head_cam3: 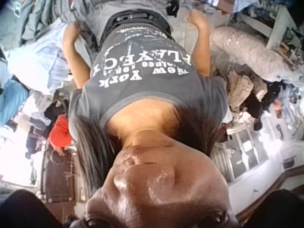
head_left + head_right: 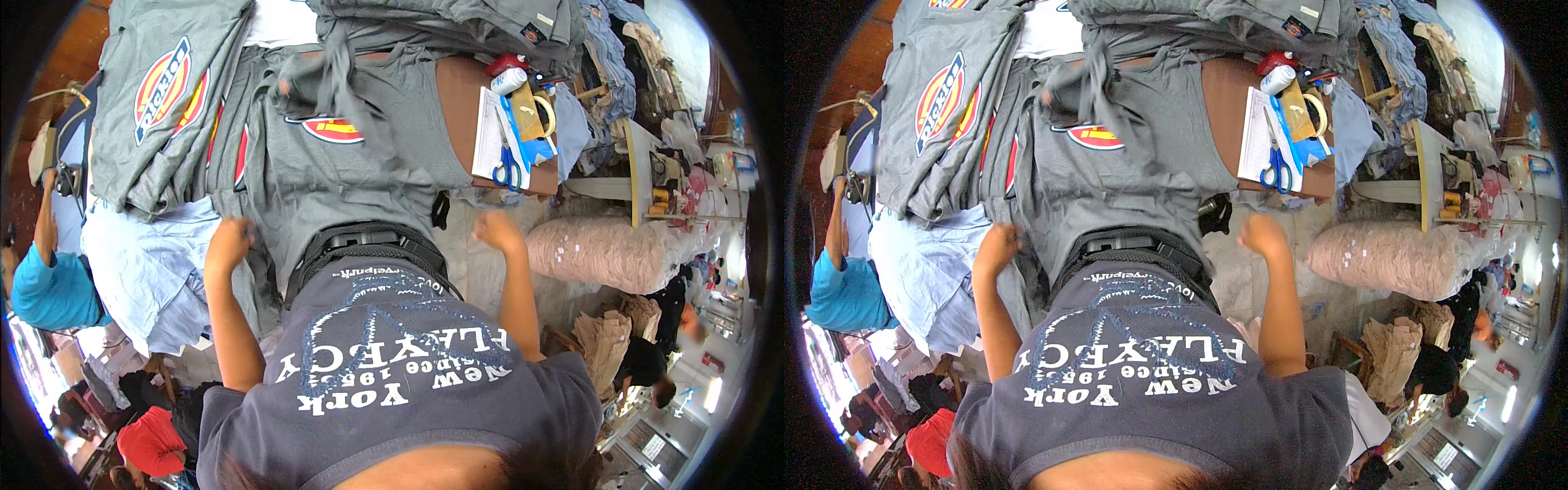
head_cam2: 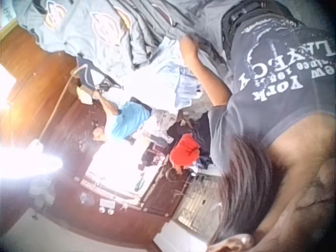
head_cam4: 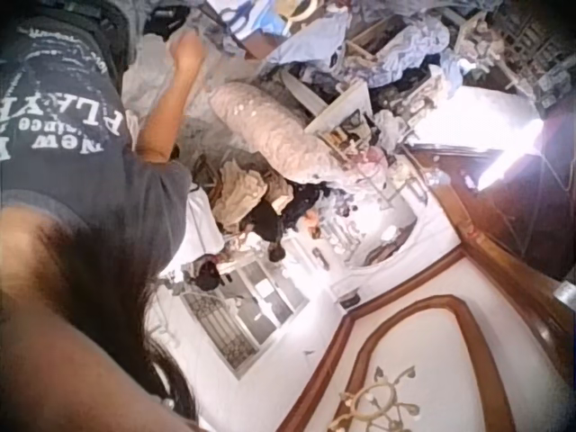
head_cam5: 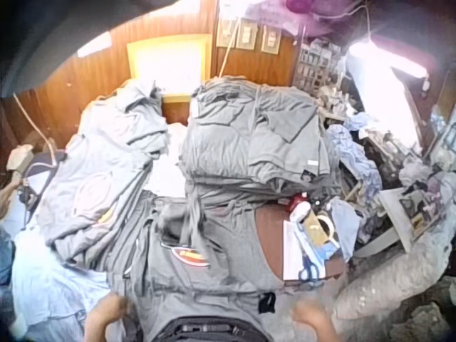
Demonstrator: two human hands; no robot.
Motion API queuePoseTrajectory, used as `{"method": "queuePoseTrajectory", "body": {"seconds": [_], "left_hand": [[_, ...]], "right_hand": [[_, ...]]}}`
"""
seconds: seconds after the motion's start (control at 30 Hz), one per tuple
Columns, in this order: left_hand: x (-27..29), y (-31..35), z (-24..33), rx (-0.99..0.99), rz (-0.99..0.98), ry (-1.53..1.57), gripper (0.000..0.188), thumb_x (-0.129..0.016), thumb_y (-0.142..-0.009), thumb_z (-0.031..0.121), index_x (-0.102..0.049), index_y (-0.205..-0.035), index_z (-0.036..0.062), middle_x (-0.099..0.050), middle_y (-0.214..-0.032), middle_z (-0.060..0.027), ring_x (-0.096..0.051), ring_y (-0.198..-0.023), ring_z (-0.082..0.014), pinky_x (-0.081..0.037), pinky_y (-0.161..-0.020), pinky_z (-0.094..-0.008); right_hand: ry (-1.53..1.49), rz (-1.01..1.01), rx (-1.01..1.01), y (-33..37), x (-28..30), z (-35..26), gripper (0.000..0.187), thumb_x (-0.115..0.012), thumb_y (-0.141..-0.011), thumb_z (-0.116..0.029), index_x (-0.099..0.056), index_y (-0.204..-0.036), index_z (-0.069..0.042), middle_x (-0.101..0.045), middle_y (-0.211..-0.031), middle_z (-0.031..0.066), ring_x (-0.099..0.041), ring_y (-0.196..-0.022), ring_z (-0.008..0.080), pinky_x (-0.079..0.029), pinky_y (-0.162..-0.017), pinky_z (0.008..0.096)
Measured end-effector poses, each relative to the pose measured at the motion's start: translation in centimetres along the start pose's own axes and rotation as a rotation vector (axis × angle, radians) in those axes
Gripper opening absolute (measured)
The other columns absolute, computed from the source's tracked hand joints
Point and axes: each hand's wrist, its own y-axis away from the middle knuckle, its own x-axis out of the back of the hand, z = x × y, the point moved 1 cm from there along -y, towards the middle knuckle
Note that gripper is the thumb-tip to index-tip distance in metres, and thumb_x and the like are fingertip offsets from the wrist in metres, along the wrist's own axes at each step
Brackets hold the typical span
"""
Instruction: The person picks up several grey shirts one at a time, smoothing them out on a table and using scissors to trim loose threads from the collars and logos.
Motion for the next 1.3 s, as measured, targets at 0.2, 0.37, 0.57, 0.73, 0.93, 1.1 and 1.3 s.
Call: {"method": "queuePoseTrajectory", "body": {"seconds": [0.2,0.37,0.57,0.73,0.93,1.1,1.3], "left_hand": [[1.6,-9.9,3.7,-0.077,0.668,0.088,0.037,-0.059,-0.073,0.014,-0.048,-0.108,0.0102,-0.049,-0.102,-0.0167,-0.048,-0.094,-0.0343,-0.042,-0.072,-0.0412],[1.0,-12.4,4.2,0.030,0.597,0.062,0.042,-0.059,-0.070,0.005,-0.046,-0.110,0.0100,-0.051,-0.100,-0.0176,-0.049,-0.092,-0.0348,-0.043,-0.073,-0.0403],[1.5,-8.5,1.1,0.018,0.537,0.141,0.039,-0.054,-0.067,-0.003,-0.048,-0.104,0.0077,-0.056,-0.090,-0.0188,-0.053,-0.086,-0.0354,-0.042,-0.073,-0.0400],[2.3,-4.4,-0.5,0.131,0.117,0.070,0.035,-0.051,-0.064,-0.004,-0.052,-0.098,0.0054,-0.054,-0.091,-0.0198,-0.052,-0.087,-0.0359,-0.041,-0.073,-0.0411],[-0.1,-10.2,2.8,-0.038,0.543,0.369,0.026,-0.052,-0.074,0.009,-0.052,-0.099,0.0017,-0.053,-0.089,-0.0195,-0.053,-0.083,-0.0324,-0.042,-0.073,-0.0381],[-1.6,-12.4,7.2,-0.127,0.454,0.625,0.031,-0.052,-0.070,0.007,-0.051,-0.101,0.0037,-0.056,-0.086,-0.0160,-0.054,-0.079,-0.0305,-0.043,-0.072,-0.0371],[-1.3,-12.3,6.3,-0.170,0.618,0.377,0.024,-0.045,-0.072,0.002,-0.058,-0.091,0.0062,-0.056,-0.093,-0.0106,-0.052,-0.086,-0.0292,-0.041,-0.076,-0.0353]], "right_hand": [[-0.444,0.412,0.501,-7.3,5.2,-9.3,0.039,-0.066,-0.066,-0.029,-0.055,-0.096,-0.006,-0.052,-0.094,0.0146,-0.052,-0.086,0.0305,-0.042,-0.076,0.0367],[-0.103,0.359,0.842,-8.2,3.0,-14.1,0.040,-0.068,-0.062,-0.031,-0.057,-0.095,-0.011,-0.048,-0.101,0.0075,-0.046,-0.095,0.0267,-0.040,-0.079,0.0368],[-0.039,0.429,0.698,-6.8,3.1,-10.9,0.015,-0.062,-0.069,-0.016,-0.055,-0.075,-0.005,-0.049,-0.082,0.0087,-0.048,-0.081,0.0282,-0.040,-0.070,0.0391],[-0.120,0.522,0.316,-3.7,4.4,-2.1,0.013,-0.062,-0.069,-0.012,-0.054,-0.072,-0.002,-0.050,-0.077,0.0131,-0.049,-0.076,0.0314,-0.039,-0.066,0.0392],[-0.526,0.473,0.199,-6.2,5.0,-9.4,0.030,-0.059,-0.076,-0.031,-0.055,-0.076,-0.001,-0.054,-0.067,0.0141,-0.054,-0.066,0.0265,-0.041,-0.059,0.0345],[-0.465,0.365,0.311,-10.9,2.3,-16.2,0.037,-0.064,-0.070,-0.034,-0.055,-0.086,-0.001,-0.058,-0.075,0.0164,-0.057,-0.071,0.0270,-0.043,-0.063,0.0352],[-0.747,0.715,0.299,-12.7,2.4,-14.8,0.030,-0.057,-0.076,-0.026,-0.050,-0.088,0.000,-0.057,-0.078,0.0197,-0.056,-0.074,0.0330,-0.042,-0.066,0.0378]]}}
